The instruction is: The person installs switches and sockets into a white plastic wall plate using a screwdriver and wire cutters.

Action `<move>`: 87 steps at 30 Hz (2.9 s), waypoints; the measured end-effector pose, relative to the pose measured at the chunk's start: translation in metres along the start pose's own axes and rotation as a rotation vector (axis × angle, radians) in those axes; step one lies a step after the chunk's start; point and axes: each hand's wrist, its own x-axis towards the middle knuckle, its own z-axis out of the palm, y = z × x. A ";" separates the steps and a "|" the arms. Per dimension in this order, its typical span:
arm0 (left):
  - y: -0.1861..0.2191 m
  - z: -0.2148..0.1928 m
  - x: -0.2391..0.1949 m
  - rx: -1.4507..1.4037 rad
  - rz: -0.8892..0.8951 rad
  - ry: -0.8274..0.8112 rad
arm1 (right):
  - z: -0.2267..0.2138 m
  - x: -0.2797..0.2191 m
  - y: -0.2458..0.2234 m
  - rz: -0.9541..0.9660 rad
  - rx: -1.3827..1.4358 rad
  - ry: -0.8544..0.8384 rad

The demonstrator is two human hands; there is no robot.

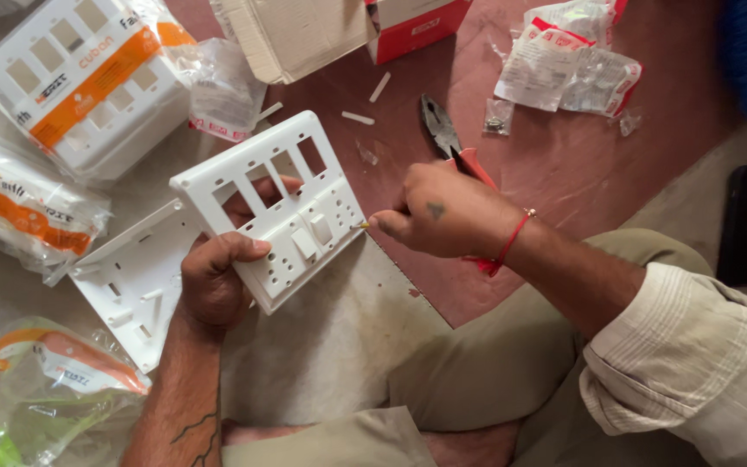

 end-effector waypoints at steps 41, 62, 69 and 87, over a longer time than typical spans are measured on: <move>0.014 -0.006 -0.002 -0.182 0.146 -0.035 | 0.019 0.030 -0.014 0.102 1.179 -0.046; 0.030 -0.019 -0.002 0.078 0.285 0.060 | 0.025 0.037 0.004 -0.110 1.035 -0.048; 0.056 0.006 -0.003 0.761 0.104 0.276 | 0.039 0.049 0.017 -0.311 0.852 -0.020; 0.044 0.018 -0.006 0.631 -0.057 0.608 | -0.008 0.007 0.017 0.104 -0.350 0.512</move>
